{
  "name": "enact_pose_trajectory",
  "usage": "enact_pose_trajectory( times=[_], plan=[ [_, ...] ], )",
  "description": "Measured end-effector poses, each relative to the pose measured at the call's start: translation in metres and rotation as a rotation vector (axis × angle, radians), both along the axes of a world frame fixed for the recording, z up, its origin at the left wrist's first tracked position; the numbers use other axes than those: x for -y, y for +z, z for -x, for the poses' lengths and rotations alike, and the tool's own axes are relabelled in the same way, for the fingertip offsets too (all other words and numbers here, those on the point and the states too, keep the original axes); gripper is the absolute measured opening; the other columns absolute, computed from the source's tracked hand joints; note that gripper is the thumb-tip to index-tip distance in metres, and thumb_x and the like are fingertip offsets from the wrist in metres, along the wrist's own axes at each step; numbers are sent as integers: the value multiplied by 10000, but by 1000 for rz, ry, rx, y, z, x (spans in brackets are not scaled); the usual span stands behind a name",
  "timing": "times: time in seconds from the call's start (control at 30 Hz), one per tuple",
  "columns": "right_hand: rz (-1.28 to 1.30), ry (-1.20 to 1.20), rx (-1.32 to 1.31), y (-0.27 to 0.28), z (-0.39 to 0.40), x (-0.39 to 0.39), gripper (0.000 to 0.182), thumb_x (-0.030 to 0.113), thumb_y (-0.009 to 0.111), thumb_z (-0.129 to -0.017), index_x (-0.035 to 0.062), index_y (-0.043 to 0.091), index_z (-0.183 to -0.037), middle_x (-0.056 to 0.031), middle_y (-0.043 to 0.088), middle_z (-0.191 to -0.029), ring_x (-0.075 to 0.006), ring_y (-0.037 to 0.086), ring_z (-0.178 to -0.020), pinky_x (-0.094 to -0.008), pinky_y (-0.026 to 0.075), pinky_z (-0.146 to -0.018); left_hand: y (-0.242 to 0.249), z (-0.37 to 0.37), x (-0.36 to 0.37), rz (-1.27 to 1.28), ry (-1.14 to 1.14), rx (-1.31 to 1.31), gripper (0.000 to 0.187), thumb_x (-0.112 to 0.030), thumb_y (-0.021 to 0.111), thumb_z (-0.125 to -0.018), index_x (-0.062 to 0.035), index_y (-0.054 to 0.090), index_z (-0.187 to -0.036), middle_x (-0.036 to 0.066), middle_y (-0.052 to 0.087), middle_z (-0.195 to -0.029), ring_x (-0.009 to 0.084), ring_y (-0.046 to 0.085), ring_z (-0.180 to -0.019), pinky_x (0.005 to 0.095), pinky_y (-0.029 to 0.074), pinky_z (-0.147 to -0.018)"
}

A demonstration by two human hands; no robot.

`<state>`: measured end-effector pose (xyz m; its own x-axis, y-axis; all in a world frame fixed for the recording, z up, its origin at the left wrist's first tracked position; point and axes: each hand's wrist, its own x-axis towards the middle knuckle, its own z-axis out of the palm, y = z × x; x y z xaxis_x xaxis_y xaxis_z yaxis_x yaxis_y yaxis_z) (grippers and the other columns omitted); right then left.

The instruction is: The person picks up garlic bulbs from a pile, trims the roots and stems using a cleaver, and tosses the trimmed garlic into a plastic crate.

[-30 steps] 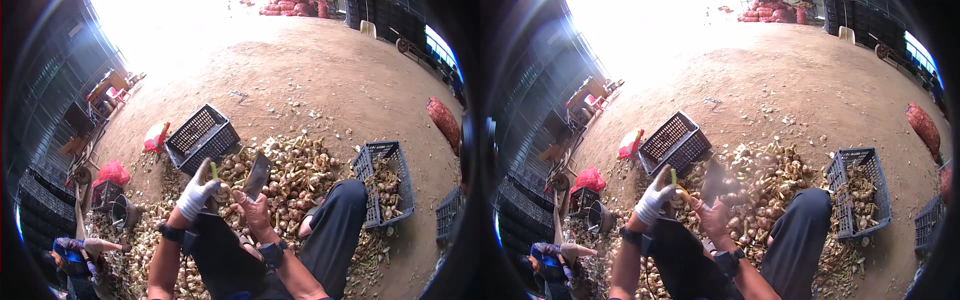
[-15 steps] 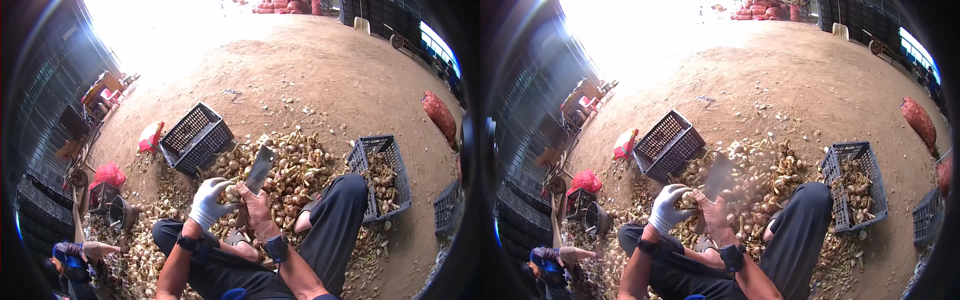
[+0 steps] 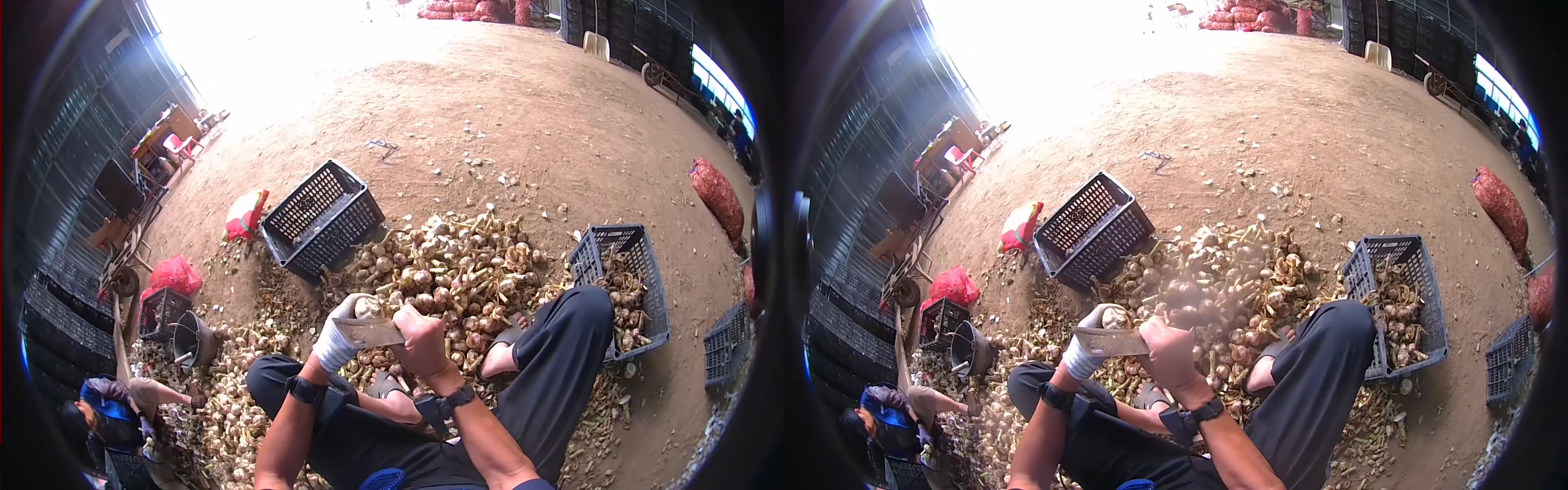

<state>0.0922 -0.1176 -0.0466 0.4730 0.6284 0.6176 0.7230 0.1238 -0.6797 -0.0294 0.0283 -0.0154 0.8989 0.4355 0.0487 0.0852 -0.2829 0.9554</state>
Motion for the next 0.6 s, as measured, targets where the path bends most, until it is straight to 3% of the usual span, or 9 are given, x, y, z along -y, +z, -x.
enact_pose_trajectory(
  times=[0.07, 0.2, 0.27, 0.3, 0.47, 0.6],
  plan=[
    [-46, 5, 34, 0, 1, -1, 334, 320, 670, -833, 31, 531, -738, -174, 531, -718, -388, 594, -651, -441, 442, -525, -8, 2, -5, -22, -22, 8, 623, -106, 818, -717, -62, 513, -1258, 19, 619, -1100, 89, 557, -1003, 272, 493, -893],
    [-21, -34, 8, -12, 8, -2, 321, 316, 661, -833, 35, 541, -736, -176, 541, -730, -389, 598, -634, -442, 456, -521, -11, 1, -2, -39, -56, -20, 628, -118, 830, -706, -73, 516, -1247, 8, 607, -1106, 80, 534, -1012, 272, 483, -901],
    [10, -75, 14, -20, 11, -2, 196, 220, 660, -791, 41, 607, -853, -146, 595, -818, -345, 630, -663, -419, 502, -562, -8, -2, 4, -46, -43, -9, 524, -97, 787, -751, -69, 524, -1204, 2, 599, -1057, 79, 540, -973, 262, 486, -863],
    [12, -77, 11, -21, 11, -2, 196, 220, 660, -791, 41, 607, -853, -146, 595, -818, -345, 630, -663, -419, 502, -562, -6, -2, 8, -55, -29, 2, 421, -77, 744, -797, -66, 532, -1161, -3, 591, -1008, 77, 546, -934, 253, 489, -826],
    [9, -112, -38, -30, 10, -3, 271, 309, 620, -862, 38, 609, -856, -152, 604, -833, -349, 629, -647, -411, 505, -552, -1, -5, 13, -88, 26, -97, 407, -83, 746, -790, -69, 536, -1138, -17, 586, -972, 72, 535, -906, 251, 484, -796],
    [26, -129, -52, -40, 5, -3, 256, 295, 633, -846, 39, 609, -851, -157, 606, -838, -358, 629, -652, -417, 506, -557, -2, -9, 13, -178, 35, -117, 359, -75, 765, -762, -64, 568, -1062, -11, 595, -946, 75, 537, -879, 253, 482, -781]
  ],
)
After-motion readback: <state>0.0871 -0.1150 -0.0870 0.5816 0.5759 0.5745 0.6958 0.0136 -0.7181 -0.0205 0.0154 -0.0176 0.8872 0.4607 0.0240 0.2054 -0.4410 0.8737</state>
